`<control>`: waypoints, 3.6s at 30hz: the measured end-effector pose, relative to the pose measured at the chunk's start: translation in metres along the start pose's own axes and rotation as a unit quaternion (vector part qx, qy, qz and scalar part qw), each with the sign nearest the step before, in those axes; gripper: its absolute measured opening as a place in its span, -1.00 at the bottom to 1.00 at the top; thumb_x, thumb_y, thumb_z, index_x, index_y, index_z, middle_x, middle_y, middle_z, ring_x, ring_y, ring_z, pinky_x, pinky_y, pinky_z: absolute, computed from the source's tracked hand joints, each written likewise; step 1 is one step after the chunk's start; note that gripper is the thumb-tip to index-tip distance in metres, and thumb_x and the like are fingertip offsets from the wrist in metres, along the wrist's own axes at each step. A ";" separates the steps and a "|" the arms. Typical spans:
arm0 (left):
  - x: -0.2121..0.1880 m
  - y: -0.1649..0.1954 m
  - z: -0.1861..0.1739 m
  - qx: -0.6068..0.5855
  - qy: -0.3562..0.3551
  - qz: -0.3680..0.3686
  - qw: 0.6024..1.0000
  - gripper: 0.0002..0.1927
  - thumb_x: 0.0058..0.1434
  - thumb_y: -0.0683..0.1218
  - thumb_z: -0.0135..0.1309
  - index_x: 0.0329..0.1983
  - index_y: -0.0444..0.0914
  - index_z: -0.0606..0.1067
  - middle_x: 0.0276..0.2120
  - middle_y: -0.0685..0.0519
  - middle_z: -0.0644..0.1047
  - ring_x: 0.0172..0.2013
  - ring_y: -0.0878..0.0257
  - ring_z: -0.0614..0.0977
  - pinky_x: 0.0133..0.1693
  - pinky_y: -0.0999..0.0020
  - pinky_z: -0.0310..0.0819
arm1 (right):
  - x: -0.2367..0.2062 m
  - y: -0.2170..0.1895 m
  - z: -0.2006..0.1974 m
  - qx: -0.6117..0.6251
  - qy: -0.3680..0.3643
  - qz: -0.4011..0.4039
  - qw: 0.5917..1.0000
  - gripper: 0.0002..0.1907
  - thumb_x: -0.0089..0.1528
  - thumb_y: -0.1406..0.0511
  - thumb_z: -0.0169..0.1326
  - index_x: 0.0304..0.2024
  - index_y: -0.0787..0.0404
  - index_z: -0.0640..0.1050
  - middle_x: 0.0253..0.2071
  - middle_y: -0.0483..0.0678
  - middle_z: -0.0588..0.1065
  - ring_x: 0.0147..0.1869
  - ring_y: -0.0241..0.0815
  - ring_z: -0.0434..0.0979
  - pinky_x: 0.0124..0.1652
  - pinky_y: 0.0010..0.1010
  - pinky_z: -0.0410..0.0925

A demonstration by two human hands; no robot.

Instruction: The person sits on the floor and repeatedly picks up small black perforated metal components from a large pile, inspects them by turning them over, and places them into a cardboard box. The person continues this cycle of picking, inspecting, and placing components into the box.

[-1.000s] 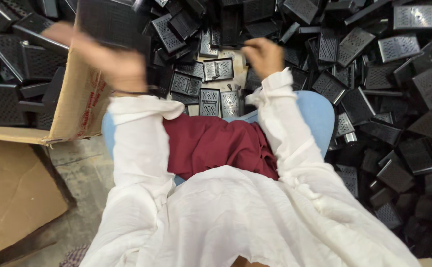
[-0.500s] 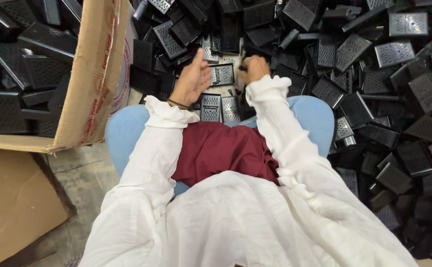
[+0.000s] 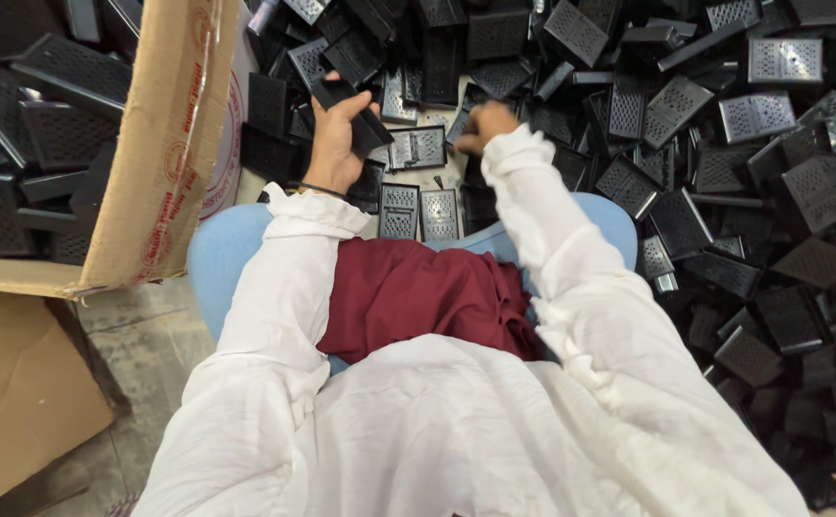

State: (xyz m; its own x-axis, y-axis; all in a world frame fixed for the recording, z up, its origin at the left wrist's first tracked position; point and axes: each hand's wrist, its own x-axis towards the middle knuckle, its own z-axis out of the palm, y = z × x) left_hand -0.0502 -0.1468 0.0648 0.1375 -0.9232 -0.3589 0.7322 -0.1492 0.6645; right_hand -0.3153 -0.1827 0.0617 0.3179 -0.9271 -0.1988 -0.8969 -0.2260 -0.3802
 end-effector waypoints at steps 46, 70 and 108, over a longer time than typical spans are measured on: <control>-0.022 -0.009 0.014 0.183 -0.100 0.033 0.978 -0.17 0.38 0.44 -0.38 0.17 -0.27 0.55 -0.04 0.03 0.55 -0.05 0.28 0.56 0.06 0.43 0.45 | -0.055 -0.124 0.047 0.678 0.140 -0.080 0.717 -0.53 0.24 0.47 0.30 0.17 0.33 0.45 0.03 -0.04 0.53 0.09 -0.30 0.53 0.10 -0.47 0.42; -0.021 0.031 0.012 0.218 -0.129 0.045 0.966 -0.61 0.26 -0.04 0.24 0.04 -0.36 0.50 -0.19 -0.07 0.64 -0.25 0.22 0.68 -0.18 0.35 0.60 | -0.049 -0.095 0.033 0.798 -0.038 0.020 0.601 -0.64 0.36 0.32 0.14 0.16 0.28 0.40 -0.02 0.04 0.60 0.01 -0.10 0.66 0.07 -0.17 0.53; 0.005 0.002 -0.003 0.282 -0.071 0.059 0.955 -0.88 0.22 -0.13 0.19 -0.25 -0.29 0.58 -0.36 0.10 0.57 -0.37 0.36 0.56 -0.26 0.47 0.44 | 0.022 0.007 -0.025 0.131 0.215 -0.058 0.966 -0.73 0.33 0.28 0.32 0.03 0.22 0.59 -0.12 0.04 0.62 -0.05 0.05 0.66 -0.06 -0.20 0.46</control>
State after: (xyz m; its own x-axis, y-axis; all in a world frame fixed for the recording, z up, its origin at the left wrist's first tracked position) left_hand -0.0460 -0.1510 0.0625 0.0758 -0.9779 -0.1946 0.2351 -0.1722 0.9566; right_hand -0.3222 -0.2119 0.0774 0.2042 -0.9514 0.2305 -0.7363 -0.3044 -0.6043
